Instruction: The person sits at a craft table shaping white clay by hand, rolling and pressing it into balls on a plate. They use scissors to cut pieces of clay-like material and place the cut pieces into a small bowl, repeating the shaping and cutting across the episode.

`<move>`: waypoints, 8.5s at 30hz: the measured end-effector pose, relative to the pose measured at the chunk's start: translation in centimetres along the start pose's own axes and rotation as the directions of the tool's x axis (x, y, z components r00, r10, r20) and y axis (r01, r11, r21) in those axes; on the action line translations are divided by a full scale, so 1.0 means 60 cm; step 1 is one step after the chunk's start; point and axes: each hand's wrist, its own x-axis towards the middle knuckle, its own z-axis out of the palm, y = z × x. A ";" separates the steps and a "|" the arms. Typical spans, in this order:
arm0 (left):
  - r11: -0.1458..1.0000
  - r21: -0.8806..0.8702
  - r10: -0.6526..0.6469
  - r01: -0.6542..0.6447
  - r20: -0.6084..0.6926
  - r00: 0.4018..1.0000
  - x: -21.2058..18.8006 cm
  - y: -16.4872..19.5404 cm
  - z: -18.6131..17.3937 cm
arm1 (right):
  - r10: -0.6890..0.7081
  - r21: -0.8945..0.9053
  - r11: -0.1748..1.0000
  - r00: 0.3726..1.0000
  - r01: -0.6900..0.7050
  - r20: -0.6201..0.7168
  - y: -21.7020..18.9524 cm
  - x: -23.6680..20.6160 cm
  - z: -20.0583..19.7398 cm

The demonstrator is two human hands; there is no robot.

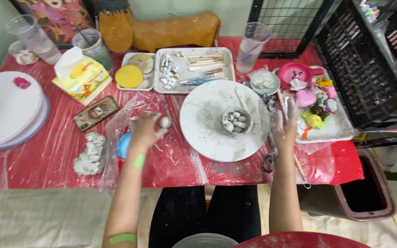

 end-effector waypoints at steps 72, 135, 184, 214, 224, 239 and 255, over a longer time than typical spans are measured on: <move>0.748 -0.574 0.223 -0.334 -0.257 0.940 -0.104 0.230 0.028 | 0.067 -0.397 0.904 0.866 0.158 0.495 -0.260 -0.185 0.051; 0.910 -0.340 0.228 -0.237 -0.066 0.971 0.051 0.295 0.045 | 0.715 -0.828 0.513 0.647 -0.228 0.266 -0.062 -0.175 -0.123; 0.589 -0.742 0.052 -0.320 -0.361 0.931 -0.059 0.236 -0.010 | 0.262 0.395 0.511 0.576 -0.764 0.774 -0.185 -0.252 0.166; 0.736 -0.623 0.021 -0.267 -0.373 0.928 -0.054 0.242 -0.018 | 0.219 0.350 0.202 0.390 -0.915 0.894 -0.185 -0.250 0.181; 0.645 -0.734 0.003 -0.215 -0.278 0.961 -0.056 0.246 -0.021 | 0.310 0.356 0.417 0.499 -0.836 0.809 -0.170 -0.255 0.173; 0.656 -0.718 -0.017 -0.233 -0.322 0.946 -0.057 0.255 -0.009 | 0.306 0.340 0.301 0.428 -0.891 0.850 -0.174 -0.235 0.163; 0.635 -0.765 -0.076 -0.109 -0.203 0.976 -0.056 0.267 -0.015 | 0.200 0.372 0.312 0.443 -0.875 0.874 -0.171 -0.244 0.147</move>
